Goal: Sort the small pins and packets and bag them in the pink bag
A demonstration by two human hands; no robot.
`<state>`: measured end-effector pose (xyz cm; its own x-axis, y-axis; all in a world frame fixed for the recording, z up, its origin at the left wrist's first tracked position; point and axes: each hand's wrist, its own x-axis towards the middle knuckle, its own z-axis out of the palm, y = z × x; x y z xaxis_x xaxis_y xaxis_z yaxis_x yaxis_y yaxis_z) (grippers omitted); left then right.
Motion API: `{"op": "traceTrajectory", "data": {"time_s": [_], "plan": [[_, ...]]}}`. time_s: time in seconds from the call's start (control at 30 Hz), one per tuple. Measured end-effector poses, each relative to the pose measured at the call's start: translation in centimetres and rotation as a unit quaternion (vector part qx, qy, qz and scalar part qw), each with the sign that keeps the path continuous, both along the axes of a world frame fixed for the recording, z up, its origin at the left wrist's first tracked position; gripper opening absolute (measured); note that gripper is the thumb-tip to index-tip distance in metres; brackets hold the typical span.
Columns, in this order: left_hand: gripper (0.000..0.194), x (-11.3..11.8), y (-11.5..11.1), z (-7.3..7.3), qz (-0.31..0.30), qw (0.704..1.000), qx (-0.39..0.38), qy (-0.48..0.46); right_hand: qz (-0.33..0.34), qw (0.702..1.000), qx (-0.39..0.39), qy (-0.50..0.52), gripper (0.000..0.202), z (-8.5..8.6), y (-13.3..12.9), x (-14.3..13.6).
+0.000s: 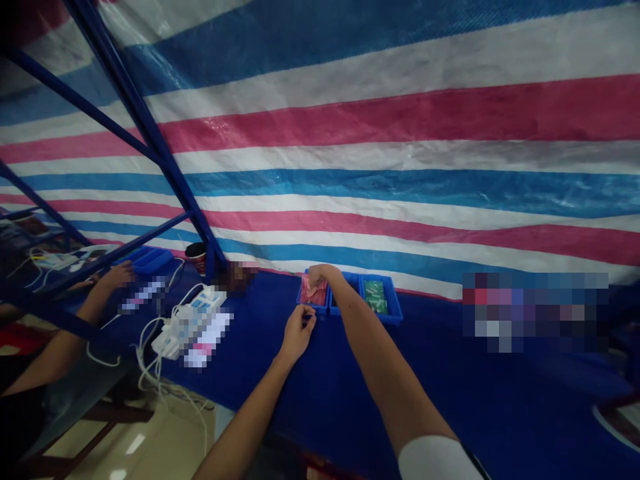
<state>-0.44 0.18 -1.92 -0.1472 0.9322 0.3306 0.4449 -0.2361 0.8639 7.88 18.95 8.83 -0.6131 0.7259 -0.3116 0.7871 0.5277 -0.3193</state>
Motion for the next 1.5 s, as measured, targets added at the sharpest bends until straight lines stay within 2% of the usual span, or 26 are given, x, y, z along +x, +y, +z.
{"op": "traceTrajectory", "data": {"time_s": [0.13, 0.3, 0.33, 0.4, 0.5, 0.53, 0.6, 0.67, 0.7, 0.77, 0.87, 1.0, 1.1, 1.17, 1.27, 1.33, 1.4, 1.5], "plan": [[0.011, -0.1, 0.0, 0.0, 0.005, 1.000, 0.008, 0.002, 0.011, 0.999, -0.027, 0.033, 0.043, 0.9, -0.9, 1.2], [0.017, -0.2, -0.2, 0.3, -0.001, 1.000, 0.012, 0.008, -0.018, 0.993, 0.005, 0.120, 0.057, 3.4, -1.3, 3.6], [0.018, -0.2, -0.2, 0.4, 0.001, 1.000, 0.013, 0.009, -0.033, 0.983, 0.008, 0.183, 0.055, 4.1, -1.5, 4.4], [0.018, -0.2, -0.2, 0.5, 0.005, 1.000, 0.013, 0.006, -0.040, 0.971, 0.004, 0.236, 0.046, 5.7, -2.6, 6.7], [0.014, -0.1, -0.2, 0.8, 0.008, 1.000, 0.012, -0.001, -0.100, 0.912, -0.063, 0.393, 0.040, 7.0, -6.3, 10.8], [0.013, -0.1, -0.2, 0.8, 0.007, 1.000, 0.009, -0.009, -0.111, 0.892, -0.087, 0.429, 0.037, 6.8, -8.0, 12.0], [0.012, 0.0, -0.2, 0.9, -0.003, 0.999, 0.000, -0.034, -0.137, 0.866, -0.151, 0.456, 0.037, 5.4, -11.6, 14.0], [0.012, 0.2, -0.3, 1.0, -0.016, 0.998, -0.011, -0.061, -0.161, 0.850, -0.212, 0.454, 0.042, 3.0, -14.8, 14.9], [0.013, 0.2, -0.4, 1.1, -0.023, 0.997, -0.015, -0.066, -0.162, 0.852, -0.246, 0.433, 0.043, 1.6, -16.0, 15.0], [0.015, 0.4, -0.6, 1.2, -0.039, 0.997, -0.022, -0.056, -0.142, 0.881, -0.277, 0.357, 0.041, -0.9, -17.2, 14.5], [0.016, 0.5, -0.9, 1.4, -0.067, 0.997, -0.028, -0.035, -0.103, 0.940, -0.209, 0.249, 0.048, -3.5, -16.7, 12.9], [0.017, 0.6, -1.0, 1.7, -0.076, 0.996, -0.035, -0.022, -0.060, 0.980, -0.114, 0.150, 0.050, -4.1, -15.5, 11.4], [0.018, 0.8, -1.2, 2.1, -0.084, 0.996, -0.037, 0.001, -0.096, 0.984, -0.008, 0.148, 0.071, -3.6, -16.2, 12.0], [0.021, 0.9, -1.5, 2.4, -0.077, 0.996, -0.027, 0.022, -0.139, 0.971, 0.049, 0.191, 0.074, -3.3, -17.2, 13.3], [0.027, 1.0, -1.9, 2.6, -0.075, 0.995, -0.013, 0.061, -0.227, 0.929, 0.100, 0.273, 0.054, -3.3, -19.0, 15.5], [0.032, 1.0, -2.1, 2.6, -0.094, 0.992, -0.016, 0.082, -0.284, 0.903, 0.107, 0.304, 0.043, -4.0, -20.2, 16.5], [0.031, 1.0, -2.2, 2.7, -0.114, 0.989, -0.023, 0.094, -0.293, 0.890, 0.077, 0.342, 0.042, -5.1, -21.0, 16.8], [0.025, 1.0, -2.1, 2.7, -0.132, 0.986, -0.031, 0.100, -0.250, 0.889, 0.049, 0.381, 0.041, -6.5, -21.0, 16.1]]}}
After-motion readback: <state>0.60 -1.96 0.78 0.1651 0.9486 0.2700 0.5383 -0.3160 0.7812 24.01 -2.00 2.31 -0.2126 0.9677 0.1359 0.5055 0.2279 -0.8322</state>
